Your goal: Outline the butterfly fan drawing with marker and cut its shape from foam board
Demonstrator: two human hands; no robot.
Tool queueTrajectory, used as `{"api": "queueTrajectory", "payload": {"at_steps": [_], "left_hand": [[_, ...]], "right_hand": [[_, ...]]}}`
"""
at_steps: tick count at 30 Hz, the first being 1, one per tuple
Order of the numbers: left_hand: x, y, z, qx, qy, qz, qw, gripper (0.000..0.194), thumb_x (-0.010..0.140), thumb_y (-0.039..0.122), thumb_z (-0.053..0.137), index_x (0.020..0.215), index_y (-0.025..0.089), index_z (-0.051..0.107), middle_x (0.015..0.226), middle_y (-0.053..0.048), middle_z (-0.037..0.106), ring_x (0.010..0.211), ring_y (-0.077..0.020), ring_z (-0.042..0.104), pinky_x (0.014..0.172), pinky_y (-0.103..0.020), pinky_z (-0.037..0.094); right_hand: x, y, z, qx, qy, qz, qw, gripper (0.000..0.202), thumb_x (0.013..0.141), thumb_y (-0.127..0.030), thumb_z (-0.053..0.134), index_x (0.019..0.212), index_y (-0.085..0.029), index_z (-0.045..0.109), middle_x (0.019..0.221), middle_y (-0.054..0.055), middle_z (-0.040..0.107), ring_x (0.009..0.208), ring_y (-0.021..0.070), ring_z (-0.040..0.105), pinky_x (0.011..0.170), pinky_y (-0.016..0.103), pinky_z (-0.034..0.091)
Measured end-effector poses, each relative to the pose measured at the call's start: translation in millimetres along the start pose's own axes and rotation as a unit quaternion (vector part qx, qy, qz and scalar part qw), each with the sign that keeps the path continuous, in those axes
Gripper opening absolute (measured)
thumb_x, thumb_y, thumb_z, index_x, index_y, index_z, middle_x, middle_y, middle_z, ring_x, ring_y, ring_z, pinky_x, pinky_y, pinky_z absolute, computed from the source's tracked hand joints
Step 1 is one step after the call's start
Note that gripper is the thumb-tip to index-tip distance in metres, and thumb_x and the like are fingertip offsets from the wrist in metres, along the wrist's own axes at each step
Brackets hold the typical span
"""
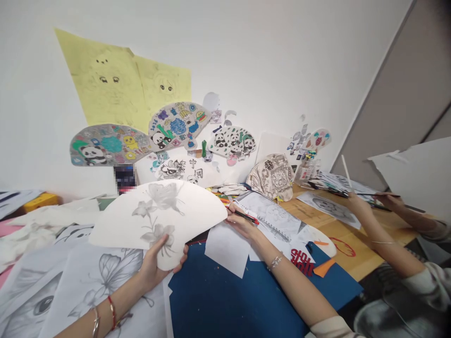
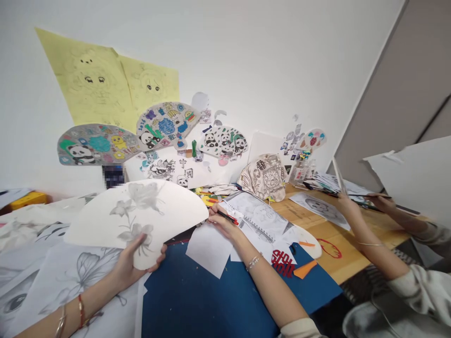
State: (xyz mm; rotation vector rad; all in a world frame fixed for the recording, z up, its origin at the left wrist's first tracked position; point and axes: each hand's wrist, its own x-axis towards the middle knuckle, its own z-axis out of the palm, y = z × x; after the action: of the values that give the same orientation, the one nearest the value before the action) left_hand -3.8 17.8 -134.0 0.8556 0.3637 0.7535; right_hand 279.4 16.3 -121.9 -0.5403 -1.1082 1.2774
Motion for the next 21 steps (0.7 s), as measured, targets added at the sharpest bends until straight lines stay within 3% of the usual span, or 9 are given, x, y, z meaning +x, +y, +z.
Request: {"api": "queueTrajectory", "payload": {"at_steps": [11, 21], "left_hand": [[-0.1, -1.9, -0.7, 0.000, -0.011, -0.030, 0.999, 0.042, 0.091, 0.045, 0.038, 0.102, 0.010, 0.058, 0.078, -0.014, 0.059, 0.060, -0.0197, 0.054, 0.040, -0.025, 0.038], [-0.5, -3.0, -1.7, 0.003, -0.008, -0.019, 1.000, 0.040, 0.093, 0.042, 0.034, 0.108, 0.012, 0.055, 0.079, -0.015, 0.060, 0.060, -0.0216, 0.055, 0.039, -0.026, 0.041]], "right_hand": [[-1.8, -7.7, -1.4, 0.016, -0.041, 0.046, 0.998, 0.040, 0.057, -0.013, 0.070, 0.075, -0.023, 0.035, 0.064, -0.007, 0.041, 0.059, 0.0103, 0.038, 0.060, 0.024, 0.031], [0.8, -3.5, -5.5, 0.011, -0.051, 0.035, 0.998, 0.036, 0.056, -0.010, 0.062, 0.074, -0.022, 0.033, 0.063, -0.007, 0.039, 0.056, 0.0087, 0.034, 0.055, 0.023, 0.028]]}}
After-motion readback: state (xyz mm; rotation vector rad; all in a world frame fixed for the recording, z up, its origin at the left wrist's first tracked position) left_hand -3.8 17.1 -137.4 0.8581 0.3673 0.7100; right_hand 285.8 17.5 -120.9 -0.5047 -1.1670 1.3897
